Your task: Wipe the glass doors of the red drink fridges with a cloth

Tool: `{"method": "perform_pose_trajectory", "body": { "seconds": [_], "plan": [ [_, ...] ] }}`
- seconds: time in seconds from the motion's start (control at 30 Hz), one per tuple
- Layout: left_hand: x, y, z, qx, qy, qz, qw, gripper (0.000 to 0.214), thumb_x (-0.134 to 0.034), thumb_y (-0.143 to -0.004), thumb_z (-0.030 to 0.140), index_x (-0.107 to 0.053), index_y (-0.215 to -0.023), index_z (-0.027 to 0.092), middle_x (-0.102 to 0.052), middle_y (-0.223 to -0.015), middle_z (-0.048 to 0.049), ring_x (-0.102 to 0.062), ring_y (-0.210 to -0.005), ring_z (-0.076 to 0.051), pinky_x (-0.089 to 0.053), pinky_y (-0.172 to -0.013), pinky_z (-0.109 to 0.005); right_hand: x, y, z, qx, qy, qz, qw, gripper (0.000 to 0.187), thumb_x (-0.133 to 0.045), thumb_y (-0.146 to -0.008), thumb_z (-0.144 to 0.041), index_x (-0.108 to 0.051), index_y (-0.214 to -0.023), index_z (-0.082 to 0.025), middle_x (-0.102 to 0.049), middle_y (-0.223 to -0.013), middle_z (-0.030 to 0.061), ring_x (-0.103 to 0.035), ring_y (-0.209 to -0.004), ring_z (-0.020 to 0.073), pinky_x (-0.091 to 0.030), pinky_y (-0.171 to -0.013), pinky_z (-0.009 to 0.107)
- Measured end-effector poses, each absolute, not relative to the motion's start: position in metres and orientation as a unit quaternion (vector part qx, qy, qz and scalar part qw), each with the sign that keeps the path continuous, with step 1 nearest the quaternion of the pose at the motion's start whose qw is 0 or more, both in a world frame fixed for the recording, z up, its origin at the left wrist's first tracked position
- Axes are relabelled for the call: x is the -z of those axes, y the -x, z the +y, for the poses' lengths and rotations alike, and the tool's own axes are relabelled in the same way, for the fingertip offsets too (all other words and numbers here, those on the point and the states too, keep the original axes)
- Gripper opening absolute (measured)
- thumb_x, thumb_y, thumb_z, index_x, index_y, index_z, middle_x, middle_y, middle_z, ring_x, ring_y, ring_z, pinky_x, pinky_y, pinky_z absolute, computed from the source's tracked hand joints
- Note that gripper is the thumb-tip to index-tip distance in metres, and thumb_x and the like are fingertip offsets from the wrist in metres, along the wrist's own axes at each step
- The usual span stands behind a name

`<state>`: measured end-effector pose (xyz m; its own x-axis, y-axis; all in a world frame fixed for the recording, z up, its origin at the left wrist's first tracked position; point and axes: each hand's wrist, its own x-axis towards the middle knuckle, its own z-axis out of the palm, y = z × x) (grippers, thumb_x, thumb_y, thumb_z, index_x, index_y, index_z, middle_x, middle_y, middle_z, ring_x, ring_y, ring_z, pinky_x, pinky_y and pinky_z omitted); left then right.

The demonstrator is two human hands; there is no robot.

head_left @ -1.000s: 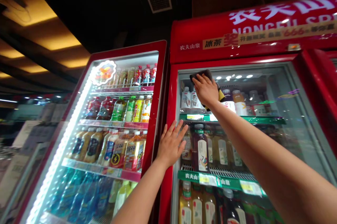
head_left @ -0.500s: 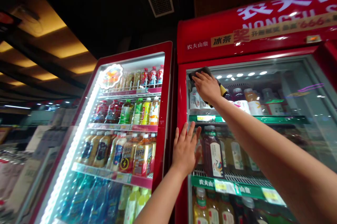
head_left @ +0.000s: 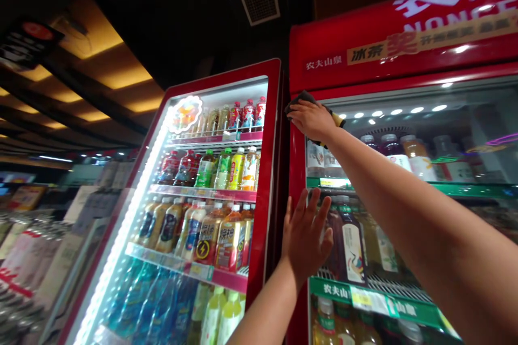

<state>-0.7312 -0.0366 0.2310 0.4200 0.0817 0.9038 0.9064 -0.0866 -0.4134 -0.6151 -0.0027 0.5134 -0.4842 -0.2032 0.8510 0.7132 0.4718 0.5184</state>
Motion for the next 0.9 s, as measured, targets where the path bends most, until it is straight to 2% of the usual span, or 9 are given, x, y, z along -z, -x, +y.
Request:
{"method": "perform_pose_trajectory", "body": {
  "seconds": [0.2, 0.43, 0.67, 0.8, 0.9],
  "plan": [
    [-0.233, 0.729, -0.037, 0.378, 0.649, -0.398, 0.527, 0.074, -0.044, -0.097, 0.034, -0.01, -0.162, 0.03, -0.021, -0.168, -0.0012, -0.012, -0.157, -0.027, -0.023, -0.125, -0.06, -0.485, 0.61, -0.004, 0.502, 0.127, -0.758, 0.396, 0.04, -0.038, -0.102, -0.033, -0.07, -0.124, -0.022, -0.064, -0.139, 0.0031, -0.045, -0.14, 0.0279, -0.033, -0.115, 0.048],
    [-0.23, 0.726, -0.034, 0.379, 0.633, -0.415, 0.532, 0.076, -0.041, -0.1, 0.042, -0.008, -0.162, 0.012, -0.022, -0.168, -0.0099, -0.012, -0.157, -0.024, -0.014, -0.129, -0.048, -0.435, 0.589, -0.009, 0.497, 0.067, -0.8, 0.329, 0.04, -0.037, -0.103, -0.032, -0.068, -0.127, -0.026, -0.063, -0.142, -0.0002, -0.045, -0.142, 0.0258, -0.034, -0.114, 0.047],
    [-0.225, 0.724, -0.03, 0.407, 0.618, -0.395, 0.544, 0.092, -0.054, -0.091, 0.031, 0.002, -0.161, 0.009, -0.018, -0.168, -0.0131, -0.013, -0.157, -0.026, -0.019, -0.128, -0.048, -0.393, 0.575, -0.014, 0.458, 0.036, -0.832, 0.31, 0.038, -0.043, -0.101, -0.027, -0.066, -0.131, -0.031, -0.061, -0.143, -0.0024, -0.045, -0.142, 0.0248, -0.032, -0.116, 0.051],
    [-0.226, 0.724, -0.029, 0.416, 0.617, -0.388, 0.544, 0.091, -0.053, -0.092, 0.03, 0.002, -0.161, 0.009, -0.017, -0.168, -0.0142, -0.014, -0.156, -0.026, -0.021, -0.127, -0.049, -0.386, 0.574, -0.014, 0.467, 0.039, -0.826, 0.313, 0.038, -0.041, -0.102, -0.027, -0.066, -0.131, -0.032, -0.061, -0.143, -0.0045, -0.046, -0.141, 0.0227, -0.037, -0.113, 0.047],
    [-0.227, 0.726, -0.03, 0.408, 0.617, -0.388, 0.55, 0.086, -0.051, -0.094, 0.031, -0.003, -0.162, 0.011, -0.018, -0.168, -0.0123, -0.015, -0.156, -0.026, -0.021, -0.127, -0.048, -0.397, 0.579, -0.015, 0.489, 0.068, -0.804, 0.331, 0.039, -0.039, -0.103, -0.03, -0.065, -0.132, -0.03, -0.059, -0.146, -0.002, -0.045, -0.142, 0.0235, -0.037, -0.112, 0.047]
  ]
}}
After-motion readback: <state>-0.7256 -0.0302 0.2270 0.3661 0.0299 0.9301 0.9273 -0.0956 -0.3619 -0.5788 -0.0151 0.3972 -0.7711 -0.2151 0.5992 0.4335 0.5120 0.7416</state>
